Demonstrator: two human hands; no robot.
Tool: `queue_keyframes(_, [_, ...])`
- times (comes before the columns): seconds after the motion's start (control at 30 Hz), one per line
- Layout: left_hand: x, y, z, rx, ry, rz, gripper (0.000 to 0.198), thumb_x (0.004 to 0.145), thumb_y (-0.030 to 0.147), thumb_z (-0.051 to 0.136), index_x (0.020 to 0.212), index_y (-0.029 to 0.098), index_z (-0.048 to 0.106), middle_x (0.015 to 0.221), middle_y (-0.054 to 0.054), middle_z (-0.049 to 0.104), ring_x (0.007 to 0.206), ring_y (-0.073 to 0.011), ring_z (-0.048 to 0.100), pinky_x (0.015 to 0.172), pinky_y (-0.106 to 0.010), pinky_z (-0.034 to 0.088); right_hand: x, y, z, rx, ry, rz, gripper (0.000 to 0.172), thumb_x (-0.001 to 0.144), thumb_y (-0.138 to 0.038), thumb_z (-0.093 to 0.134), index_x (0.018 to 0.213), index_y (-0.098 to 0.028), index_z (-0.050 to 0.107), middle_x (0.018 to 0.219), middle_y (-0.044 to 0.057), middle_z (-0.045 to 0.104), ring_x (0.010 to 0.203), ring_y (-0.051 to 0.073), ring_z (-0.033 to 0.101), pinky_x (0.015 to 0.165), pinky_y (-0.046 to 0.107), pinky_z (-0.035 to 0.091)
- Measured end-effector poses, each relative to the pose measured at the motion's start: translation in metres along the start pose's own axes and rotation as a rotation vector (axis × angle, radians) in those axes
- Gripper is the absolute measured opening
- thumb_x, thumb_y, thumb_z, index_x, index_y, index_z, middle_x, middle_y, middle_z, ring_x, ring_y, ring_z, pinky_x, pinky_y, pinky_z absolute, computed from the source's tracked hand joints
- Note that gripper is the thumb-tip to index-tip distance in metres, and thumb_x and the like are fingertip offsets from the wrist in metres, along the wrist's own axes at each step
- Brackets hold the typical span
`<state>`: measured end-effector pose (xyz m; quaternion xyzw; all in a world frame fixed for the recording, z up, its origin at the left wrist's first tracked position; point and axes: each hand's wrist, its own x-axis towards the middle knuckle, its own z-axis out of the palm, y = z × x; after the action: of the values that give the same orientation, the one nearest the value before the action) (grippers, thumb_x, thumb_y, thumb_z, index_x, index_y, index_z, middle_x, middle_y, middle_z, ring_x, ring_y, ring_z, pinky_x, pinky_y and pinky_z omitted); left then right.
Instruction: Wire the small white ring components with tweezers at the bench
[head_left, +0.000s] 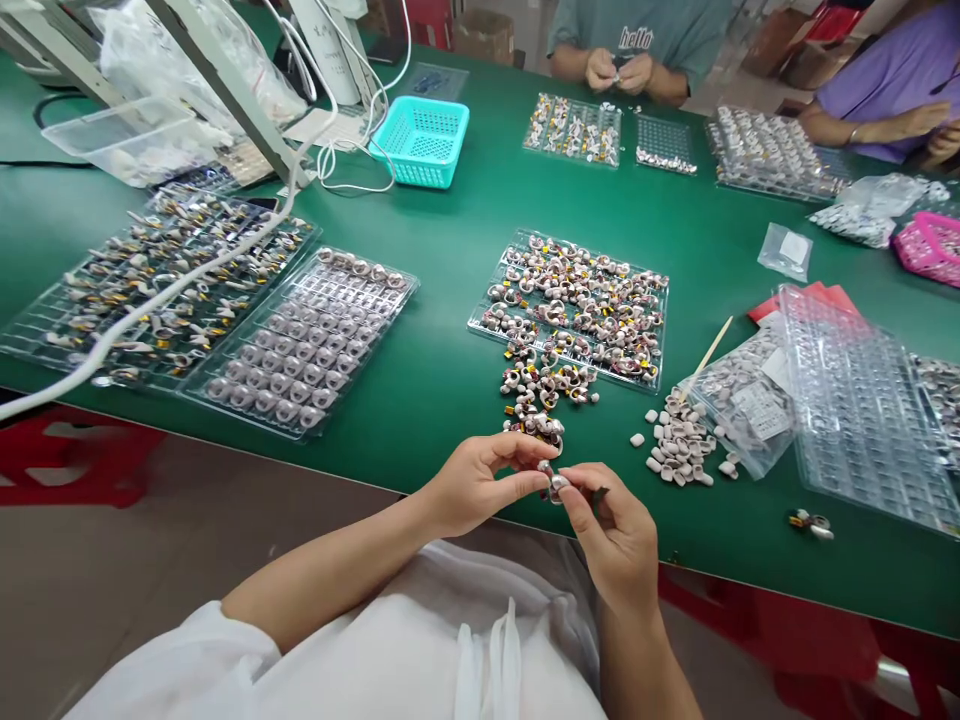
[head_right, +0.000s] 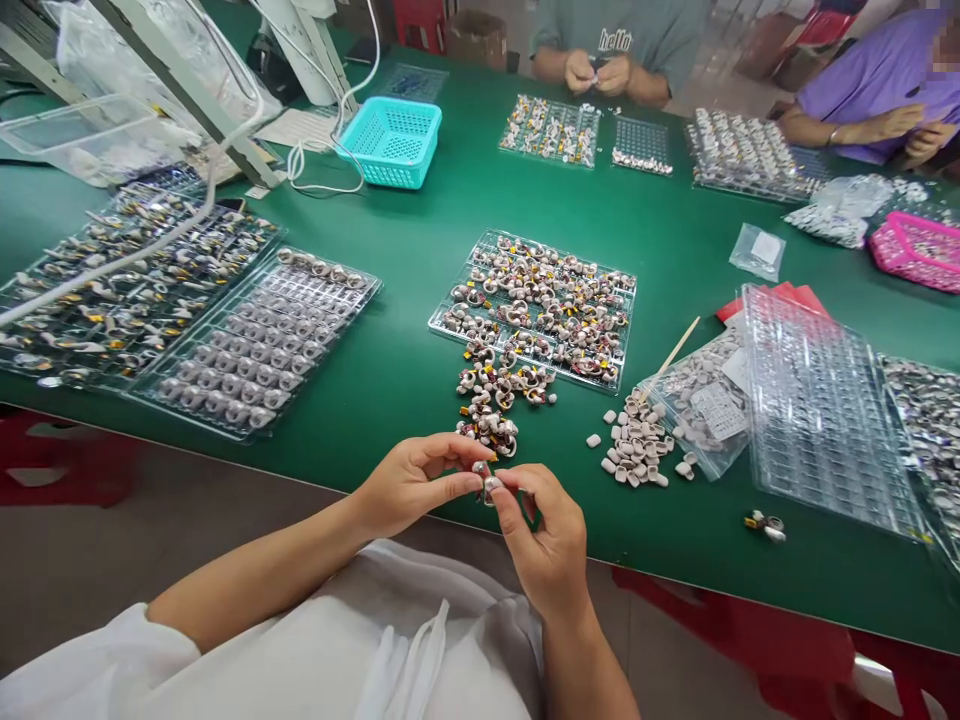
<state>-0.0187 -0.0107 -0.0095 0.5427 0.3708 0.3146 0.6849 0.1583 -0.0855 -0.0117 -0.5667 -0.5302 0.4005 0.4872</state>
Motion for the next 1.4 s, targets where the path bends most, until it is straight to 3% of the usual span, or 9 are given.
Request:
queue_keyframes(0.3, [0.002, -0.003, 0.003, -0.014, 0.008, -0.029, 0.026, 0.083, 0.029, 0.072, 0.103, 0.012, 0.073, 0.091, -0.009, 0.074, 0.083, -0.0183, 0.069, 0.078, -0.03, 0.056, 0.001, 0.002, 0.005, 0.135, 0.076, 0.11, 0.01, 0.091, -0.027, 0.064, 0.095, -0.024, 0.073, 0.09, 0.003, 0.066, 0.08, 0.017, 0.061, 0.072, 0.029, 0.049])
queue_keyframes(0.57, [0.003, 0.0, 0.005, -0.119, 0.011, -0.109, 0.026, 0.076, 0.03, 0.079, 0.093, 0.011, 0.075, 0.081, -0.008, 0.077, 0.077, -0.0196, 0.072, 0.075, -0.031, 0.058, -0.001, 0.008, 0.017, 0.26, 0.219, 0.267, 0.015, 0.085, -0.034, 0.07, 0.093, -0.021, 0.074, 0.086, 0.003, 0.069, 0.07, 0.015, 0.06, 0.064, 0.027, 0.05])
queue_keyframes(0.9, [0.006, 0.011, -0.001, 0.029, -0.032, -0.066, 0.017, 0.079, 0.028, 0.076, 0.086, 0.013, 0.079, 0.078, -0.006, 0.078, 0.073, -0.019, 0.072, 0.069, -0.026, 0.057, -0.001, 0.002, 0.018, 0.057, 0.178, 0.072, 0.009, 0.091, -0.026, 0.063, 0.095, -0.024, 0.071, 0.089, 0.004, 0.067, 0.08, 0.018, 0.063, 0.069, 0.03, 0.052])
queue_keyframes(1.13, [0.008, 0.012, 0.001, 0.225, 0.019, 0.161, 0.013, 0.079, 0.023, 0.076, 0.09, 0.017, 0.081, 0.082, -0.006, 0.079, 0.074, -0.0184, 0.07, 0.076, -0.028, 0.055, 0.001, 0.007, 0.016, -0.151, 0.19, -0.141, 0.017, 0.087, -0.015, 0.065, 0.099, -0.026, 0.07, 0.092, 0.003, 0.069, 0.082, 0.019, 0.065, 0.067, 0.03, 0.049])
queue_keyframes(1.27, [0.007, 0.006, 0.004, 0.213, 0.06, 0.21, 0.016, 0.08, 0.026, 0.076, 0.093, 0.017, 0.081, 0.081, -0.007, 0.078, 0.076, -0.0192, 0.07, 0.075, -0.029, 0.056, 0.002, 0.009, 0.014, -0.104, 0.148, -0.132, 0.016, 0.088, -0.015, 0.063, 0.099, -0.026, 0.068, 0.093, 0.004, 0.067, 0.084, 0.019, 0.064, 0.066, 0.03, 0.049])
queue_keyframes(1.4, [0.003, 0.004, 0.007, 0.165, 0.091, 0.125, 0.018, 0.077, 0.025, 0.079, 0.093, 0.017, 0.08, 0.081, -0.005, 0.078, 0.074, -0.0182, 0.07, 0.074, -0.028, 0.057, 0.001, 0.007, 0.011, -0.024, 0.101, -0.069, 0.013, 0.089, -0.018, 0.063, 0.097, -0.026, 0.068, 0.092, 0.005, 0.065, 0.084, 0.019, 0.063, 0.063, 0.029, 0.048])
